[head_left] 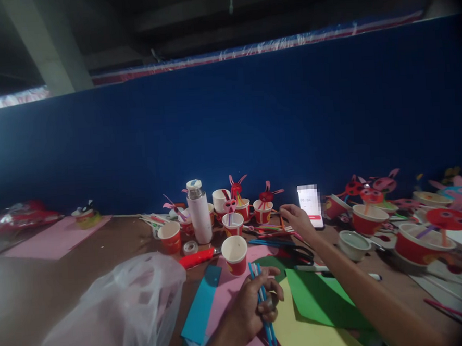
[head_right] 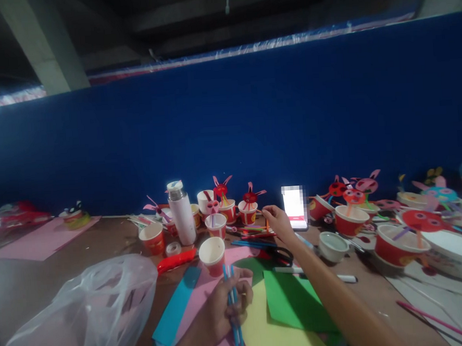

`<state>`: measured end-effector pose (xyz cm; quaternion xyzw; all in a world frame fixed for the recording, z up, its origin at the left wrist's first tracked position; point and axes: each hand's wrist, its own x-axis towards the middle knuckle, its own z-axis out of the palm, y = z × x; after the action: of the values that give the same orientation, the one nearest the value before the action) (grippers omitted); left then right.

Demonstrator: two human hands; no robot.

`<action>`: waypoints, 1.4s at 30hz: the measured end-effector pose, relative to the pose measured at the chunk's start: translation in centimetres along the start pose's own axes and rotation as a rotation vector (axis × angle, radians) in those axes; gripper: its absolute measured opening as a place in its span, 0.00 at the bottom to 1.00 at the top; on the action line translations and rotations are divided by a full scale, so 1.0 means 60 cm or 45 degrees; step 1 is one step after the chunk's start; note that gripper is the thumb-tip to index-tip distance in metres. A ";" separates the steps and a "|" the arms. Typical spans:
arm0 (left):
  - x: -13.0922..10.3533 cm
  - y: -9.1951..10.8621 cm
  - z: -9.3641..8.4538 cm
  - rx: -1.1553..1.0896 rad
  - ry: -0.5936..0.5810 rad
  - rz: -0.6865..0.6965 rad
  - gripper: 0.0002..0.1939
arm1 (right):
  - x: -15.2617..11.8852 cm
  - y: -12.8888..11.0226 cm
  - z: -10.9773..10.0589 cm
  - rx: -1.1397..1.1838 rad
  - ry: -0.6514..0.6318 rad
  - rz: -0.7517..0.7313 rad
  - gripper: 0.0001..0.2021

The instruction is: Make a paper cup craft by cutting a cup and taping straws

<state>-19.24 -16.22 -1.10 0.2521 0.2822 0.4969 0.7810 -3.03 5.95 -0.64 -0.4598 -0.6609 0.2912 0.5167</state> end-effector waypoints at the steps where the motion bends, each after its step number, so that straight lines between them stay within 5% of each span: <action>1: 0.000 0.000 0.000 0.001 0.001 0.010 0.18 | -0.005 -0.004 -0.003 -0.013 -0.019 -0.003 0.14; 14: -0.008 0.008 0.005 0.001 -0.029 0.059 0.17 | -0.058 -0.094 0.008 -0.006 -0.363 -0.101 0.11; 24: -0.011 0.014 0.015 0.040 0.085 0.082 0.12 | -0.187 -0.154 -0.013 0.104 -0.667 -0.096 0.12; 36: -0.029 -0.031 0.048 0.166 -0.336 -0.154 0.13 | -0.278 -0.183 -0.045 0.547 -0.870 0.061 0.17; 42: -0.022 -0.046 0.033 0.203 -0.284 -0.264 0.12 | -0.294 -0.199 -0.062 0.362 -0.923 -0.112 0.18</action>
<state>-16.60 -18.67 -1.30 0.3364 0.2566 0.3586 0.8321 -2.39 -15.28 3.44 -0.2224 -0.7727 0.5009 0.3202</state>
